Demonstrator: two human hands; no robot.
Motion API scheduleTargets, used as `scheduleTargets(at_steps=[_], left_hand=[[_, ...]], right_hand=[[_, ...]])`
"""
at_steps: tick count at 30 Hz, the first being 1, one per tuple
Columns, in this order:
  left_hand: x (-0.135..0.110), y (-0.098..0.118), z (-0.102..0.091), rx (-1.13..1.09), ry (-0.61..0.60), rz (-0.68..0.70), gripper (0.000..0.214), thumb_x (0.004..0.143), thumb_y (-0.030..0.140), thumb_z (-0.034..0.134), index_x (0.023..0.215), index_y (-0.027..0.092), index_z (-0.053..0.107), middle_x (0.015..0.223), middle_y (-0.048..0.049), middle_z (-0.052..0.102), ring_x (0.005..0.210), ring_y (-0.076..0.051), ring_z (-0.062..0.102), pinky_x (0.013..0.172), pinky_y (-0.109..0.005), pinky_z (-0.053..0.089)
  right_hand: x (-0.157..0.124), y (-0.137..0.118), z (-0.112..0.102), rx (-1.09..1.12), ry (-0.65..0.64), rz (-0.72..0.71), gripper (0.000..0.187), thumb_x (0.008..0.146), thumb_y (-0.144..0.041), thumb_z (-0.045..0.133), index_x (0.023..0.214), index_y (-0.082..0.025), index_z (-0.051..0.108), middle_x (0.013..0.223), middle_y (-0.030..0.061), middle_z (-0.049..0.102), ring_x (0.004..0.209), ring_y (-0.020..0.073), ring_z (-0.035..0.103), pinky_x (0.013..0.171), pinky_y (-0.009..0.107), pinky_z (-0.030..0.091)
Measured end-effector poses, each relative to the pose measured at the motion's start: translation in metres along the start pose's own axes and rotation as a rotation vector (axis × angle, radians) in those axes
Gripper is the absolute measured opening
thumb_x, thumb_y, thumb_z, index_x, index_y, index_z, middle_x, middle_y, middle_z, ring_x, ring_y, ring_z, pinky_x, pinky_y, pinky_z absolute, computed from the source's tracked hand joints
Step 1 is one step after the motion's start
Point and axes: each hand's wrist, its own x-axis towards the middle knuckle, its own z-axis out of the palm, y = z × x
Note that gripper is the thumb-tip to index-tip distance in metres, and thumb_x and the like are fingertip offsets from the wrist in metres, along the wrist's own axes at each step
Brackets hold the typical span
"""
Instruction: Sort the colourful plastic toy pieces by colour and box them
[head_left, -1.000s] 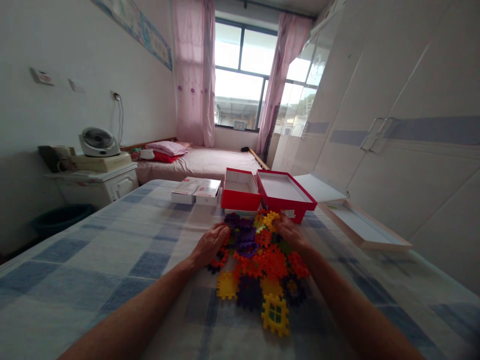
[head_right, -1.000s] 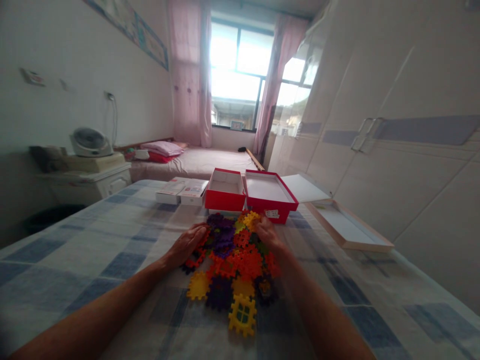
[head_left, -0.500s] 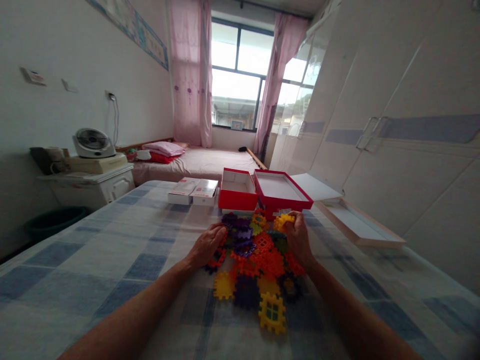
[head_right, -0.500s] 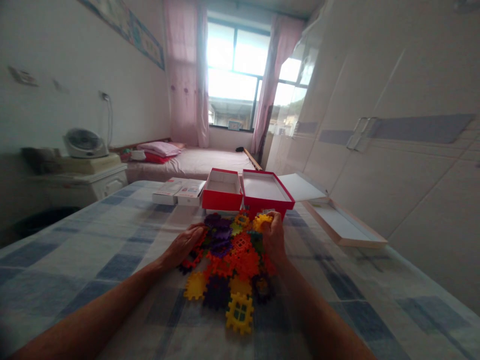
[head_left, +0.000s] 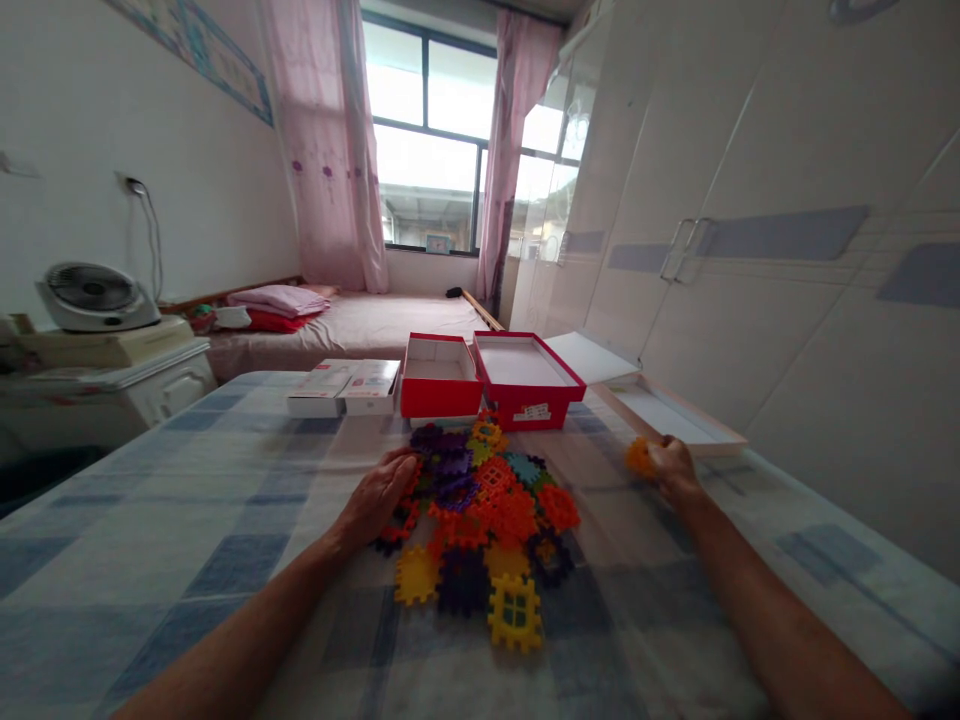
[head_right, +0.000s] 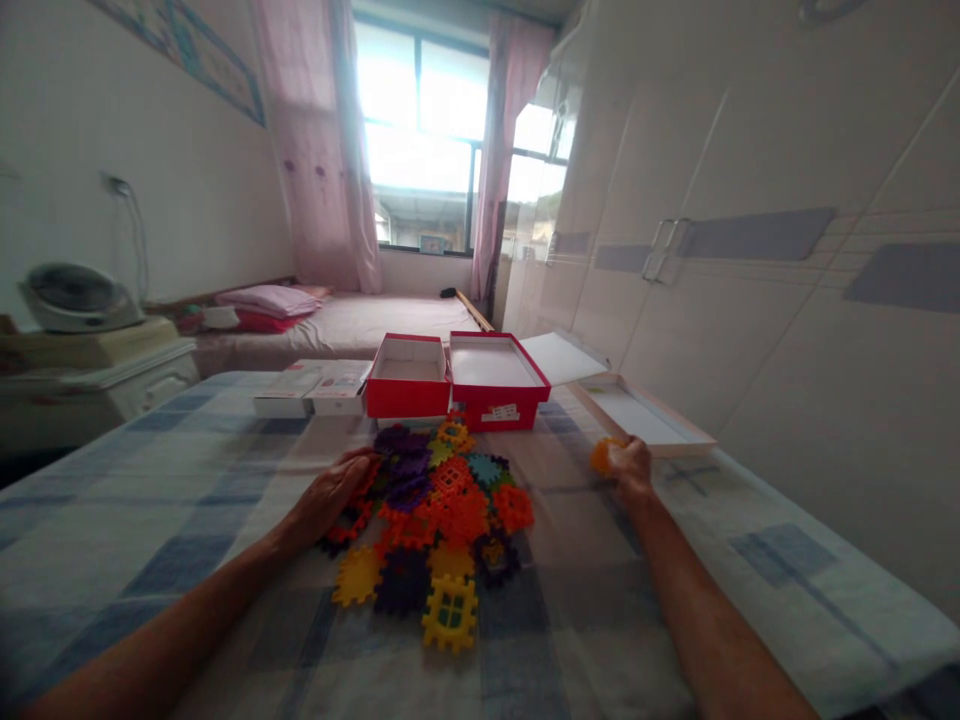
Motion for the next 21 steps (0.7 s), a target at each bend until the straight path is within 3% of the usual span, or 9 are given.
scheduleTargets(at_steps=[2,4,6,9,11,13,16,21], left_hand=[[0.000,0.002,0.000,0.001,-0.002,-0.004,0.054,0.092,0.050,0.023,0.105,0.017,0.064,0.119,-0.0076,0.059,0.109,-0.021,0.055,0.100,-0.032,0.038],[0.000,0.004,0.001,0.002,-0.002,-0.003,0.054,0.092,0.049,0.023,0.105,0.016,0.064,0.120,-0.0084,0.059,0.110,-0.020,0.055,0.101,-0.031,0.038],[-0.001,0.006,0.000,0.001,0.000,-0.002,0.054,0.092,0.050,0.023,0.104,0.017,0.064,0.120,-0.0084,0.059,0.110,-0.020,0.055,0.100,-0.031,0.038],[-0.001,0.006,0.000,-0.003,0.004,0.001,0.053,0.092,0.050,0.024,0.104,0.017,0.064,0.119,-0.0074,0.059,0.110,-0.020,0.055,0.100,-0.029,0.038],[-0.001,0.006,0.000,-0.003,0.002,0.000,0.053,0.092,0.050,0.024,0.105,0.017,0.064,0.120,-0.0072,0.059,0.110,-0.019,0.055,0.100,-0.029,0.037],[-0.001,0.005,0.000,0.002,0.001,-0.007,0.053,0.093,0.050,0.024,0.105,0.017,0.063,0.121,-0.0073,0.058,0.111,-0.019,0.054,0.101,-0.028,0.036],[0.000,0.004,0.001,0.004,-0.001,-0.012,0.053,0.093,0.049,0.024,0.106,0.016,0.063,0.122,-0.0078,0.057,0.112,-0.019,0.054,0.102,-0.028,0.036],[-0.001,0.005,0.002,-0.006,-0.002,-0.002,0.052,0.093,0.048,0.024,0.108,0.016,0.063,0.121,-0.0085,0.057,0.111,-0.019,0.054,0.102,-0.029,0.036]], right_hand=[[-0.004,-0.007,-0.005,-0.117,0.069,0.027,0.045,0.057,-0.023,0.058,0.101,-0.013,0.058,0.101,0.0201,0.058,0.108,0.0356,0.051,0.088,0.051,0.042],[-0.015,-0.019,-0.001,-0.147,0.052,-0.049,0.052,0.062,-0.021,0.055,0.113,-0.013,0.055,0.116,0.0211,0.055,0.115,0.0332,0.048,0.095,0.050,0.037],[-0.030,-0.037,0.011,-0.126,-0.114,-0.244,0.047,0.069,-0.020,0.049,0.115,-0.014,0.055,0.113,0.0159,0.059,0.108,0.0261,0.055,0.094,0.042,0.040],[-0.058,-0.066,0.040,-0.112,-0.449,-0.591,0.035,0.076,-0.019,0.043,0.104,-0.017,0.063,0.103,0.0093,0.066,0.095,0.0205,0.061,0.088,0.035,0.044],[-0.076,-0.083,0.064,-0.139,-0.604,-0.709,0.033,0.078,-0.020,0.043,0.103,-0.019,0.065,0.105,0.0076,0.067,0.095,0.0201,0.062,0.088,0.033,0.044],[-0.090,-0.096,0.087,-0.181,-0.691,-0.717,0.035,0.081,-0.023,0.043,0.109,-0.019,0.063,0.106,0.0077,0.067,0.096,0.0214,0.062,0.087,0.033,0.044],[-0.105,-0.106,0.114,-0.255,-0.700,-0.643,0.035,0.083,-0.032,0.047,0.114,-0.023,0.062,0.107,0.0072,0.067,0.097,0.0246,0.062,0.084,0.036,0.044],[-0.113,-0.105,0.136,-0.192,-0.718,-0.550,0.039,0.071,-0.039,0.063,0.107,-0.023,0.065,0.102,0.0071,0.068,0.096,0.0259,0.061,0.083,0.036,0.044]])
